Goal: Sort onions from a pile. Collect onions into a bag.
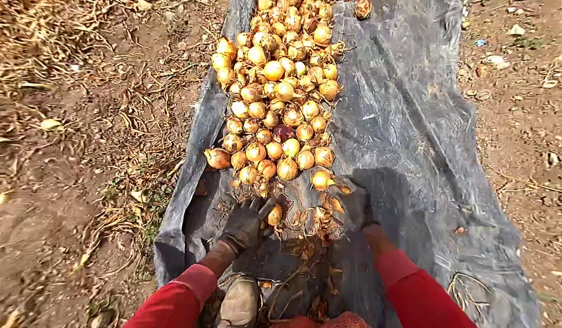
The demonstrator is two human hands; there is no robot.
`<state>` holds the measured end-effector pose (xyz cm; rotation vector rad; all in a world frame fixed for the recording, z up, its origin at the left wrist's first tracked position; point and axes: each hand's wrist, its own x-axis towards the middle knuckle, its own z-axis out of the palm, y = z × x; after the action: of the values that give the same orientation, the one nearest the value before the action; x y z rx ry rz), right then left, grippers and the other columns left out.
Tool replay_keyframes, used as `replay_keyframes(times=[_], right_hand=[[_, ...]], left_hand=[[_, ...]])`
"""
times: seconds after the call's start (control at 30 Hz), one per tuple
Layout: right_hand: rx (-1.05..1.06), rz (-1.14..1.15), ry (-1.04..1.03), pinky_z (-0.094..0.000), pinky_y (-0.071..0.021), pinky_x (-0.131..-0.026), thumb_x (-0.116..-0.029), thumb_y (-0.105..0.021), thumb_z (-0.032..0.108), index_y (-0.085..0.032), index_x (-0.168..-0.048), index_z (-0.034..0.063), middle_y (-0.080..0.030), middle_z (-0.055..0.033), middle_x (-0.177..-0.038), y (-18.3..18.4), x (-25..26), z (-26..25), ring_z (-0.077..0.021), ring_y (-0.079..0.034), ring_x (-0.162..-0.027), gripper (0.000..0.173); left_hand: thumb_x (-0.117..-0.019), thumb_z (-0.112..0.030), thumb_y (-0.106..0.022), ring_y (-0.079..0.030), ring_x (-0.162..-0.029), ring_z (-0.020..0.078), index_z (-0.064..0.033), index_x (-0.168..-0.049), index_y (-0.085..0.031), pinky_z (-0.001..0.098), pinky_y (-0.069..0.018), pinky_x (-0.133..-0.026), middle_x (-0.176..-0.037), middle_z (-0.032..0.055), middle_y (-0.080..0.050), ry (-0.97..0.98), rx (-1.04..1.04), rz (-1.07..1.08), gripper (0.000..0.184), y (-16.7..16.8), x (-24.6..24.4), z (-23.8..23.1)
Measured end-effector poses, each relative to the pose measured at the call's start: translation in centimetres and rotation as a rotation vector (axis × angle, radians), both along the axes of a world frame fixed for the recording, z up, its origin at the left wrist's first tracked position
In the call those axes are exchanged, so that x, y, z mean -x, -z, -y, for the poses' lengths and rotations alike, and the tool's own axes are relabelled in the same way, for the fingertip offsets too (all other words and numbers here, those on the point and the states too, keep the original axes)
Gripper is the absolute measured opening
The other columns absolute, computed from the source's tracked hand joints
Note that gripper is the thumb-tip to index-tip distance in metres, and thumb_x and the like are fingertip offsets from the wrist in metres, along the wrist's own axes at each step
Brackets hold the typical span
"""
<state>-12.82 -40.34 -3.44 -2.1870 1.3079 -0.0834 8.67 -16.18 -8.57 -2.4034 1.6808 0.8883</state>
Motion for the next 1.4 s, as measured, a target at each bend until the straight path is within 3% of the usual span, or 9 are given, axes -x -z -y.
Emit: replay_keyframes(times=[0.13,0.33,0.4,0.43,0.5,0.83,1.0,1.3,1.4], right_hand=[[-0.18,-0.663,-0.402,-0.0591,-0.0346,-0.116,-0.0998,-0.066,0.013,-0.048,-0.15,0.0054,-0.039,-0.0263,-0.158,-8.9,-5.9,3.4,-0.0446,-0.038,-0.146,0.054],[0.155,-0.666,-0.848,-0.0699,-0.0475,-0.098,-0.0586,-0.095,0.039,-0.068,-0.133,0.0236,-0.023,-0.0262,-0.165,2.3,-9.4,7.9,-0.0573,-0.038,-0.137,0.081],[0.092,-0.627,-0.839,-0.0665,-0.0437,-0.105,-0.0728,-0.089,0.035,-0.066,-0.136,0.014,-0.034,-0.0298,-0.16,-2.1,-7.8,5.2,-0.0554,-0.04,-0.138,0.07],[-0.138,-0.972,-0.844,-0.0563,-0.0281,-0.122,-0.0964,-0.071,0.037,-0.039,-0.159,0.0208,-0.009,-0.0213,-0.171,-6.4,-9.0,3.2,-0.0449,-0.018,-0.155,0.072],[0.094,-0.456,-0.802,-0.0677,-0.0387,-0.109,-0.0648,-0.092,0.043,-0.071,-0.129,0.0156,-0.038,-0.0306,-0.156,-0.1,-3.4,0.2,-0.0543,-0.036,-0.141,0.073],[-0.007,-0.718,-0.649,-0.0726,-0.0422,-0.101,-0.0652,-0.09,0.051,-0.058,-0.144,0.0288,-0.016,-0.0271,-0.166,3.5,-1.9,-8.2,-0.0577,-0.025,-0.145,0.087],[-0.214,-0.399,-0.471,-0.0641,-0.0453,-0.106,-0.0647,-0.094,0.049,-0.064,-0.136,0.0319,-0.04,-0.0225,-0.156,2.6,-0.8,-5.2,-0.0439,-0.045,-0.137,0.079],[-0.565,0.701,0.318,-0.0362,-0.0623,-0.087,-0.0845,-0.078,0.028,-0.047,-0.144,0.013,-0.067,-0.0031,-0.118,-7.5,12.2,-8.5,-0.0143,-0.069,-0.103,0.069],[-0.436,0.739,0.298,-0.0348,-0.0619,-0.091,-0.0725,-0.089,0.03,-0.045,-0.146,0.0156,-0.065,-0.0017,-0.126,-13.4,16.1,-13.7,-0.0148,-0.067,-0.11,0.087]], left_hand=[[-0.0869,-0.045,-0.074,-0.04,-0.144,0.0431,-0.0448,-0.16,-0.028,0.0685,-0.0438,-0.101,-0.161,0.0112,-0.04,0.101,0.021,-0.114,0.086,0.3,-0.1,0.9],[-0.0947,-0.039,-0.067,-0.045,-0.141,0.0418,-0.0435,-0.159,-0.03,0.0652,-0.0469,-0.101,-0.162,0.0099,-0.037,0.089,-0.006,-0.208,0.075,0.6,3.5,1.4],[-0.096,-0.035,-0.067,-0.046,-0.14,0.0415,-0.0437,-0.158,-0.034,0.0642,-0.047,-0.103,-0.163,0.009,-0.036,-0.007,-0.011,-0.216,0.071,0.4,4.7,1.5],[-0.0964,-0.032,-0.068,-0.049,-0.136,0.0417,-0.0442,-0.158,-0.034,0.0636,-0.0492,-0.099,-0.163,0.0086,-0.037,-0.057,-0.014,-0.224,0.071,0.1,5.0,1.5],[-0.0963,-0.032,-0.068,-0.057,-0.128,0.0414,-0.0437,-0.158,-0.034,0.0609,-0.0546,-0.092,-0.162,0.0101,-0.038,-0.143,-0.054,-0.244,0.071,-1.6,5.1,0.8],[-0.0829,-0.033,-0.084,-0.065,-0.119,0.0277,-0.0278,-0.154,-0.043,0.0561,-0.0557,-0.097,-0.147,0.0064,-0.056,-0.577,0.187,-0.323,0.083,-5.2,0.1,-6.6],[-0.0737,-0.037,-0.087,-0.065,-0.11,0.0418,-0.0255,-0.146,-0.051,0.0647,-0.0569,-0.085,-0.142,0.0217,-0.053,-0.603,-0.033,-0.159,0.081,-5.4,-2.0,-0.9],[-0.0669,-0.032,-0.092,-0.065,-0.112,0.0439,-0.0143,-0.138,-0.058,0.0709,-0.0498,-0.093,-0.122,0.0236,-0.067,-0.684,-0.073,-0.317,0.081,-1.9,0.1,1.4],[-0.0614,-0.035,-0.093,-0.064,-0.114,0.0462,-0.0209,-0.139,-0.056,0.0742,-0.0493,-0.091,-0.128,0.0242,-0.064,-0.698,-0.016,-0.199,0.087,-1.1,1.5,0.2]])
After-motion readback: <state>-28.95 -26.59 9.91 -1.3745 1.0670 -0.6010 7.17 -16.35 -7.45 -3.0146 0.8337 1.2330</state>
